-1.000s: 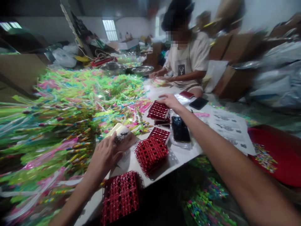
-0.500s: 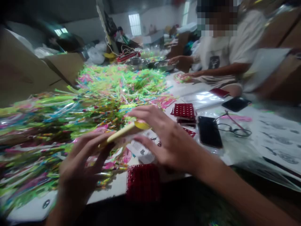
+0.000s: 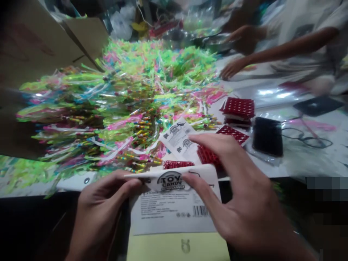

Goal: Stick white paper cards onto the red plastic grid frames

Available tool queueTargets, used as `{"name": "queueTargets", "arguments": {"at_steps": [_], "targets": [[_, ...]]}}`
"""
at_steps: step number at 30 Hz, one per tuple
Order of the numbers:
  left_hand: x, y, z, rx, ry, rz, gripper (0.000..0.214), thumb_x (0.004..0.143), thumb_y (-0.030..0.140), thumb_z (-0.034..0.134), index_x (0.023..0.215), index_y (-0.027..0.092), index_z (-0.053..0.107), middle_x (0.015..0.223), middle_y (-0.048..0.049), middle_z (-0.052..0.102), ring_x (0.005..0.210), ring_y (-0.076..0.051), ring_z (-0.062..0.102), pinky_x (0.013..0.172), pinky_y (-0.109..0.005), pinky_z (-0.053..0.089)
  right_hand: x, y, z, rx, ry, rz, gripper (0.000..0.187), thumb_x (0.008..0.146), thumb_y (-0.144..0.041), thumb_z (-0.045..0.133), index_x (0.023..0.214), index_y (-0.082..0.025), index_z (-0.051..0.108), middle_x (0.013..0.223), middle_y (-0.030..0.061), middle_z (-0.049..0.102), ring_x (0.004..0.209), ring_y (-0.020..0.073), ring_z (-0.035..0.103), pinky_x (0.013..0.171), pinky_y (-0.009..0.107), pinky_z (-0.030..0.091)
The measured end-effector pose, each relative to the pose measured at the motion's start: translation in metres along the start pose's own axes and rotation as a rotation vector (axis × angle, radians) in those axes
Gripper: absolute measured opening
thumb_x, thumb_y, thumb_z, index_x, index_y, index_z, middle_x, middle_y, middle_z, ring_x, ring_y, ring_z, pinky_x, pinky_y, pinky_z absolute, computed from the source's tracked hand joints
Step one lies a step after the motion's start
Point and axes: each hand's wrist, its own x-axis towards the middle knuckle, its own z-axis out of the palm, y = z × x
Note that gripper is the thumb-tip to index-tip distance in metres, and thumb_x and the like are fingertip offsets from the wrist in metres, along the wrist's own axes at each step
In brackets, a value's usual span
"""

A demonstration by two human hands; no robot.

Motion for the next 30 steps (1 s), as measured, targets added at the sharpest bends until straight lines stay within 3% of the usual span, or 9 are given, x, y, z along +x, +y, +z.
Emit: {"name": "queueTargets", "arguments": {"at_steps": [2,6,9,13,17,19,23,27,30], "targets": [[0.001,-0.004,0.000,0.018,-0.059,0.011,0.016,0.095,0.030,0.082,0.079,0.027,0.084,0.070,0.0062,0.075,0.065,-0.008,0.064,0.061,-0.012,0.048,0.000,-0.007,0.004,-0.056,-0.111,-0.152,0.037,0.102,-0.019,0.070,0.139,-0.015,0.068,0.137,0.0090,0.070,0.131,0.0210,0.063,0.119,0.028,0.043],[-0.005,-0.006,0.004,0.026,-0.170,0.027,0.024,0.102,0.035,0.072,0.081,0.025,0.081,0.072,0.0048,0.072,0.067,-0.009,0.061,0.063,-0.015,0.047,-0.002,-0.022,0.017,0.023,-0.233,-0.295,0.032,0.100,-0.004,0.063,0.130,-0.009,0.073,0.123,0.0120,0.074,0.121,0.0218,0.064,0.113,0.035,0.046],[-0.010,-0.008,0.005,-0.029,-0.232,-0.041,0.037,0.106,0.044,0.063,0.079,0.021,0.075,0.068,0.0030,0.063,0.064,-0.011,0.054,0.061,-0.018,0.045,-0.008,-0.025,0.027,0.070,-0.247,-0.302,0.041,0.097,0.002,0.059,0.136,-0.007,0.070,0.127,0.0127,0.072,0.121,0.0224,0.064,0.110,0.036,0.048],[-0.010,-0.012,0.002,-0.066,-0.255,-0.105,0.044,0.106,0.049,0.062,0.074,0.019,0.066,0.067,0.0027,0.055,0.064,-0.011,0.047,0.060,-0.020,0.042,-0.012,-0.024,0.030,0.037,-0.228,-0.338,0.038,0.103,-0.002,0.057,0.140,-0.004,0.069,0.128,0.0135,0.073,0.122,0.0225,0.064,0.110,0.035,0.048],[-0.006,-0.012,0.002,-0.028,-0.235,-0.107,0.045,0.107,0.045,0.062,0.070,0.018,0.060,0.067,0.0032,0.053,0.065,-0.010,0.048,0.062,-0.019,0.041,-0.009,-0.025,0.029,-0.022,-0.250,-0.430,0.032,0.103,-0.002,0.058,0.130,-0.004,0.075,0.126,0.0153,0.074,0.121,0.0241,0.063,0.115,0.036,0.043],[-0.006,-0.010,0.003,-0.002,-0.242,-0.097,0.047,0.107,0.044,0.061,0.069,0.018,0.058,0.064,0.0037,0.052,0.063,-0.010,0.047,0.059,-0.018,0.040,-0.008,-0.025,0.031,0.017,-0.214,-0.385,0.030,0.101,0.000,0.061,0.126,-0.005,0.077,0.121,0.0143,0.074,0.117,0.0228,0.064,0.112,0.035,0.046],[-0.007,-0.005,0.003,0.164,-0.264,0.047,0.036,0.109,0.034,0.058,0.081,0.020,0.074,0.071,0.0037,0.067,0.065,-0.010,0.058,0.064,-0.017,0.047,-0.008,-0.023,0.036,0.083,-0.134,-0.246,0.034,0.093,0.007,0.064,0.124,-0.004,0.075,0.114,0.0130,0.072,0.110,0.0204,0.066,0.101,0.033,0.051],[-0.006,0.000,0.006,0.285,-0.281,0.217,0.027,0.107,0.021,0.059,0.106,0.027,0.085,0.089,0.0047,0.080,0.076,-0.010,0.071,0.076,-0.016,0.054,-0.009,-0.024,0.034,-0.052,-0.156,-0.303,0.026,0.096,0.003,0.064,0.117,-0.006,0.077,0.108,0.0124,0.075,0.103,0.0220,0.067,0.095,0.036,0.050],[-0.006,0.002,0.009,0.302,-0.244,0.255,0.027,0.105,0.017,0.061,0.106,0.027,0.086,0.088,0.0038,0.082,0.074,-0.011,0.073,0.076,-0.018,0.057,-0.010,-0.026,0.033,-0.129,-0.153,-0.353,0.026,0.101,-0.001,0.060,0.120,-0.003,0.077,0.107,0.0127,0.076,0.101,0.0241,0.067,0.094,0.040,0.050]]}}
